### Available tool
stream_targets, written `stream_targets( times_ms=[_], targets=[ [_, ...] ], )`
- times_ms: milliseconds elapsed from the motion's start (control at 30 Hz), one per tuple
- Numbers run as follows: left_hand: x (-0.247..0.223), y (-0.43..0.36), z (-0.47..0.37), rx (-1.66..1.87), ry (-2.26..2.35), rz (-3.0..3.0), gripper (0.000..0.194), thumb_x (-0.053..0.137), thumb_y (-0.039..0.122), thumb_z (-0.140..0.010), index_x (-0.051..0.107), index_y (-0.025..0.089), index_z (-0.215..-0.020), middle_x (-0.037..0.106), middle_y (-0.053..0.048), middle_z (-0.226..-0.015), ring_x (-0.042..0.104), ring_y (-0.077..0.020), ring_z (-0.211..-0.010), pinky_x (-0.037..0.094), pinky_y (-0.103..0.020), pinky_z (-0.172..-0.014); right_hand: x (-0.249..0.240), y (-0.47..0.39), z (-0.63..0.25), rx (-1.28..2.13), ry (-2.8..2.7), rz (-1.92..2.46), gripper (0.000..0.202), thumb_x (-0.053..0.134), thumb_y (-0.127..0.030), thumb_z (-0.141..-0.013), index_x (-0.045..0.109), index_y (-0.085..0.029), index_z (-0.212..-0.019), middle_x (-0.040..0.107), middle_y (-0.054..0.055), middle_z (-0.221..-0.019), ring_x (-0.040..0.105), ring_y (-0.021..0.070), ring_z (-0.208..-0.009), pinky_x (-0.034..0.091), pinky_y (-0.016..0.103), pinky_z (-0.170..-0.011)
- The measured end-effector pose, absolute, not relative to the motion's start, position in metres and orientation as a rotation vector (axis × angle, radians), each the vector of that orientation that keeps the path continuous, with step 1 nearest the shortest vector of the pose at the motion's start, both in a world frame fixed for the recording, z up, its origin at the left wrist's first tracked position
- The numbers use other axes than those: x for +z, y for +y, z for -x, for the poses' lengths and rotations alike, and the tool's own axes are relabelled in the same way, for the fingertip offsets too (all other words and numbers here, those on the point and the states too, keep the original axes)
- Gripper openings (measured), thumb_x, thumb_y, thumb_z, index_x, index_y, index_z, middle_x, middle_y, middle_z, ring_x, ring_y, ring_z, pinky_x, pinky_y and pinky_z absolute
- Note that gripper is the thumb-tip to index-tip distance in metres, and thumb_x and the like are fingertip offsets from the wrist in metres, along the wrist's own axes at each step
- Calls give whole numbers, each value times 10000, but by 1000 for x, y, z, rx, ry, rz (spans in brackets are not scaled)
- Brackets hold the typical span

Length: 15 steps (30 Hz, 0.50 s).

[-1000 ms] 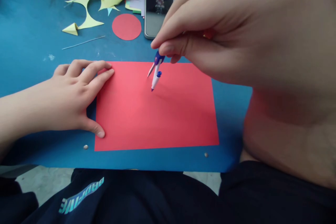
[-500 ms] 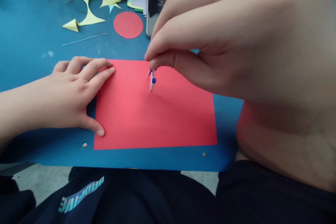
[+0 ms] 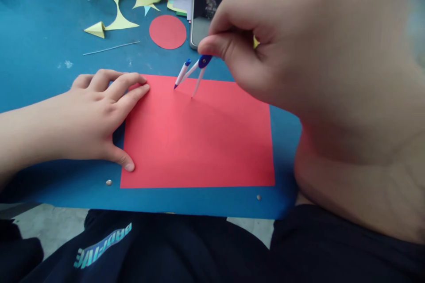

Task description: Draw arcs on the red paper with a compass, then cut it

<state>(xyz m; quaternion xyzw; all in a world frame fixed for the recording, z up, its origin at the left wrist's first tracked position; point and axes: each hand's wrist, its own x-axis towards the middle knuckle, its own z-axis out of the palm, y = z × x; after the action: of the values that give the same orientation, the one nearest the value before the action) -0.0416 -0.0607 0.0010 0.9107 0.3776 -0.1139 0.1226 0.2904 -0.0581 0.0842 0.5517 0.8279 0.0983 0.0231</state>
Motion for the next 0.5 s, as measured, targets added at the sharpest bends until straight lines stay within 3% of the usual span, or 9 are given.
stream_targets(
  times_ms=[100,233,400,500],
  targets=[
    [4,-61,40,-346,1091,-2673,1463,743,980,-927,249,191,-2056,317,-253,-2104,324,-754,-1878,363,-958,-1483,87,-63,-291,289,2465,-1764,762,311,-651,-1229,854,-120,-1303,715,139,-1238,728,415,-1196,415,639,-980],
    [5,-62,39,-374,1102,-2673,1468,764,979,-918,232,232,-2064,325,-234,-2108,335,-747,-1877,392,-953,-1465,90,-67,-298,362,2338,-1688,623,226,-542,-1200,743,-206,-1108,602,128,-1096,691,420,-1170,371,636,-952],
    [3,-61,41,-377,1101,-2697,1488,783,970,-916,207,214,-2061,295,-255,-2112,340,-753,-1874,391,-934,-1479,82,-73,-313,375,2458,-1708,523,143,-691,-1157,323,-329,-827,387,58,-853,574,326,-975,283,560,-870],
    [0,-61,44,-390,1064,-2749,1476,723,995,-951,165,192,-2057,272,-274,-2110,340,-740,-1880,394,-917,-1482,81,-86,-312,286,2577,-1698,578,166,-748,-1161,229,-318,-780,335,46,-789,519,282,-891,264,544,-875]
  ],
)
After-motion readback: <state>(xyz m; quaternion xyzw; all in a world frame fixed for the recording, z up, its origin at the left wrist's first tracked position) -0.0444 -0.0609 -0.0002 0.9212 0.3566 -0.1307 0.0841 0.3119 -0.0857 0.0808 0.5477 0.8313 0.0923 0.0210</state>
